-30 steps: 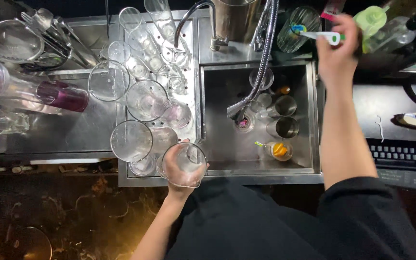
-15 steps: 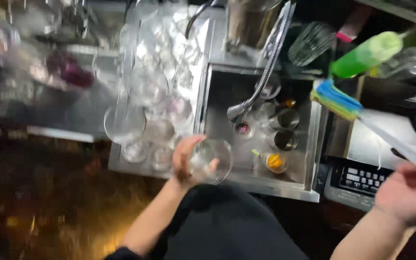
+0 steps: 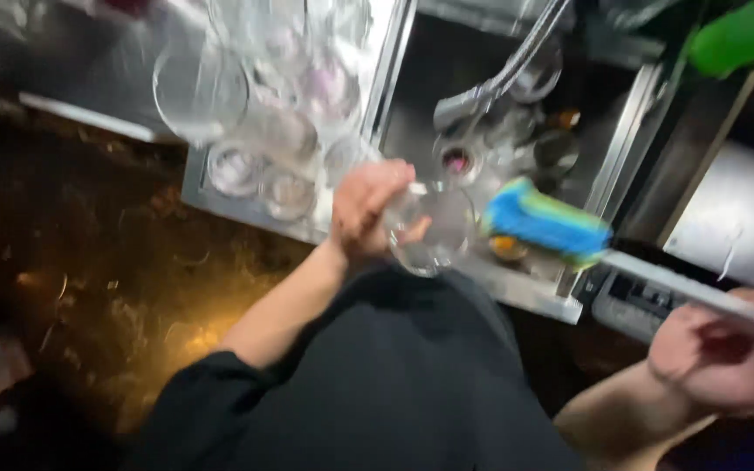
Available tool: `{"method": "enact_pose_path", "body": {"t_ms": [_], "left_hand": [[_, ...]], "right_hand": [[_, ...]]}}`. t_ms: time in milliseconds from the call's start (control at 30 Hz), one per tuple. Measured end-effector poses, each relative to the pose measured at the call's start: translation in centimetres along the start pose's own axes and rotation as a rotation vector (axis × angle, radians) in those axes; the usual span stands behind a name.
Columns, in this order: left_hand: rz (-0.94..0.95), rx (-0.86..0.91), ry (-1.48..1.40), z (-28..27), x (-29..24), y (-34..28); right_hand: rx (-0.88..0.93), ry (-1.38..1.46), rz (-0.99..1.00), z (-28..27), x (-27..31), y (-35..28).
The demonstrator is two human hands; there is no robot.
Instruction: Washing and rinsing glassware in a bar sink using a dish brush and a pressure rinser.
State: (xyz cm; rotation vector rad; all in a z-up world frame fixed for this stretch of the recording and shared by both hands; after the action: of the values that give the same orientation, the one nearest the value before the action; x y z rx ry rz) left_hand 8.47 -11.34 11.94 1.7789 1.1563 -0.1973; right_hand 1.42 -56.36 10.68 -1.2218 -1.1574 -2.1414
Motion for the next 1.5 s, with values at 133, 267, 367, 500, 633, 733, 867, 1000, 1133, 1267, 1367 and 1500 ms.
{"method": "enact_pose_path", "body": {"t_ms": [133,267,367,500,633,733,867,1000,1133,1267,1367,1500], "left_hand": [[-0.009,0.106,0.143,1.8,-1.7,1.4],[0.075,0.180,0.292,3.7,-1.7,1.2],[0.061,0.234,0.310,4.2,-1.8,1.9],[0.110,0.017,0.317,5.8,-1.9,0.5],[0.115,0.053,0.398,6.5,-0.6,-0.5],[0.113,0.003,0.342,6.3,-0.1,-0.5],[0.103,-0.041,0.346,6.6,0.0,-1.1],[0.129,-0.058,0.379,7.0,0.6,-2.3],[0.144,-0.070,0.397,6.5,0.4,-1.9],[0.157,-0.063,0.397,6.4,0.7,-2.2],[0.158,-0.059,0.402,6.1,0.6,-2.4],[0.169,-0.073,0.389,6.9,0.7,-2.9]], "right_hand": [[0.239,-0.027,-0.081,6.1,1.8,-0.1],[0.662,-0.183,-0.084,12.4,0.2,-1.5],[0.949,-0.410,0.021,17.6,-2.7,-3.9],[1.102,-0.593,-0.200,20.2,-7.1,-7.4],[1.349,-0.809,-0.134,21.1,-12.5,-11.4],[1.531,-0.875,-0.128,22.3,-15.6,-13.4],[1.570,-0.931,0.074,23.0,-17.6,-14.7],[1.313,-0.401,0.512,22.0,-19.4,-16.4],[1.144,-0.470,0.482,18.3,-24.6,-17.7],[1.285,-0.520,0.428,22.0,-21.2,-17.1],[1.242,-0.380,0.545,20.3,-22.8,-18.9],[1.162,-0.525,0.472,19.4,-23.6,-18.0]]}}
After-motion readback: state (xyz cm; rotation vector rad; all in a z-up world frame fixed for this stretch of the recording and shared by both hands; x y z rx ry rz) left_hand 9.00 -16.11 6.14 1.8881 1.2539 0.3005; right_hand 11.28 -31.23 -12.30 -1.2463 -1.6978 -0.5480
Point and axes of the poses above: each hand's wrist, its own y-axis towards the middle knuckle, its own z-axis out of the palm, x = y × z, the point moved 10 cm from there along y, towards the middle knuckle, and after that the axes turned 12 degrees about -z, right-handed, at the moved point
